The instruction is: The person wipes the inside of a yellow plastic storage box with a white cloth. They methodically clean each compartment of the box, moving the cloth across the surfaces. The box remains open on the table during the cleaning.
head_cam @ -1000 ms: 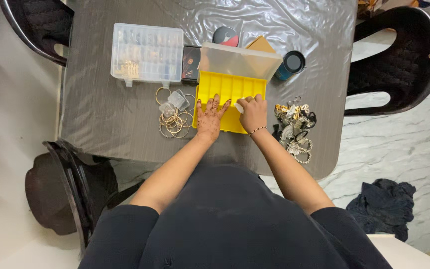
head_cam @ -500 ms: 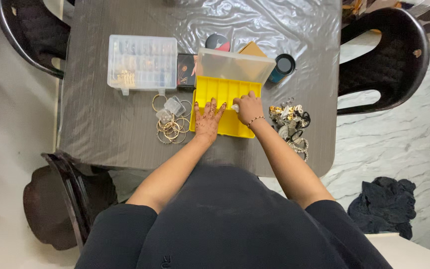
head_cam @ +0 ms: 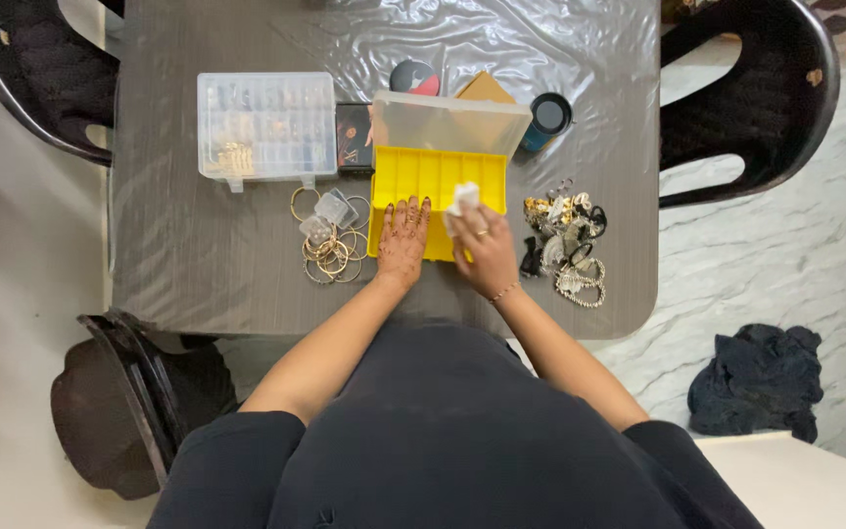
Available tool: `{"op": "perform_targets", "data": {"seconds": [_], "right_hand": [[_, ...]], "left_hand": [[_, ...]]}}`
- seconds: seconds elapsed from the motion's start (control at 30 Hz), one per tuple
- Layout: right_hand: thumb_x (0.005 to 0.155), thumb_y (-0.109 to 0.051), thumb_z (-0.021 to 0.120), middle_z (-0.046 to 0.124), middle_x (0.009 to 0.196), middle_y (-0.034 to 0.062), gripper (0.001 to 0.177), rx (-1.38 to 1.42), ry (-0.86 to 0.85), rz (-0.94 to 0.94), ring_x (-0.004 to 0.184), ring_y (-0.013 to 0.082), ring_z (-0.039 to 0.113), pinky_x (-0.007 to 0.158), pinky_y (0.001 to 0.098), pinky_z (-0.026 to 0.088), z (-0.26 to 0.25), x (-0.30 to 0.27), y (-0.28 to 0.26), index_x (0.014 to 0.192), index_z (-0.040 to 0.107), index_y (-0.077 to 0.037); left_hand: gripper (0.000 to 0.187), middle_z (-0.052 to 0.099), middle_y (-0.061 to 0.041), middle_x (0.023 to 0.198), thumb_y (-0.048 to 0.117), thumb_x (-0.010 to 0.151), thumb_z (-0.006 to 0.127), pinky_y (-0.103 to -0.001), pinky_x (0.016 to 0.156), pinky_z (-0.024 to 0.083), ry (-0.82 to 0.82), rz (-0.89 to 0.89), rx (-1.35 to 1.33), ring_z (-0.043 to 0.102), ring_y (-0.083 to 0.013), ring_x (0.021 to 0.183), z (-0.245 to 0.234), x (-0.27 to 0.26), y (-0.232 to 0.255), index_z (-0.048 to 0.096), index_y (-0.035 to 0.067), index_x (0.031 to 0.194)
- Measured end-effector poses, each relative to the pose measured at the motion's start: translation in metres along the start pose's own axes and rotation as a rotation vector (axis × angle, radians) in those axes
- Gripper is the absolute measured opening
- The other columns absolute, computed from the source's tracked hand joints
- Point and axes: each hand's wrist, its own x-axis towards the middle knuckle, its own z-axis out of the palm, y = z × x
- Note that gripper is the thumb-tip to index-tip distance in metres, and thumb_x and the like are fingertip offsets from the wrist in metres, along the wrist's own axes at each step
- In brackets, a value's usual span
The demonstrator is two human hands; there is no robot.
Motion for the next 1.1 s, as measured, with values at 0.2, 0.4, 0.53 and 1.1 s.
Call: {"op": "perform_targets", "data": {"seconds": [0.2,0.4,0.53,1.1], "right_hand": [[0.096,-0.038,0.058,0.028,0.169,-0.0082,0.060,-0.427,-0.209,-0.082,0.157,0.0228,0.021,0.124,0.0612,0.010,0.035,-0.004,-0.012,0.156,0.051,-0.027],[0.103,-0.060,0.039,0.010,0.175,-0.0118,0.064,-0.594,-0.269,-0.017,0.160,0.0281,-0.003,0.120,0.0700,-0.007,0.048,-0.024,0.006,0.162,0.040,-0.035],[0.105,-0.069,0.032,0.006,0.176,-0.0094,0.069,-0.614,-0.287,0.066,0.160,0.0322,-0.008,0.118,0.0713,-0.011,0.039,-0.040,0.027,0.166,0.033,-0.036],[0.103,-0.073,0.033,0.024,0.172,-0.0068,0.076,-0.548,-0.364,-0.175,0.160,0.0191,0.009,0.122,0.0640,-0.010,0.041,-0.009,-0.009,0.162,0.038,-0.025]], "left_hand": [[0.068,0.031,-0.017,0.163,0.012,0.091,0.051,-0.051,0.125,0.016,-0.042,0.016,0.008,0.029,-0.0364,0.150,0.009,-0.001,-0.005,0.032,0.002,0.156],[0.068,0.030,-0.017,0.164,0.009,0.092,0.052,-0.053,0.125,0.016,-0.057,0.006,-0.006,0.029,-0.0370,0.150,0.019,0.002,-0.004,0.033,0.003,0.157],[0.068,0.030,-0.018,0.163,0.007,0.090,0.051,-0.053,0.124,0.017,-0.057,0.002,0.017,0.029,-0.0371,0.149,0.022,0.008,-0.004,0.034,0.002,0.156],[0.094,0.030,-0.021,0.162,0.026,0.078,0.077,-0.051,0.125,0.016,-0.117,-0.032,-0.110,0.029,-0.0399,0.150,0.000,0.001,-0.005,0.031,-0.003,0.154]]}}
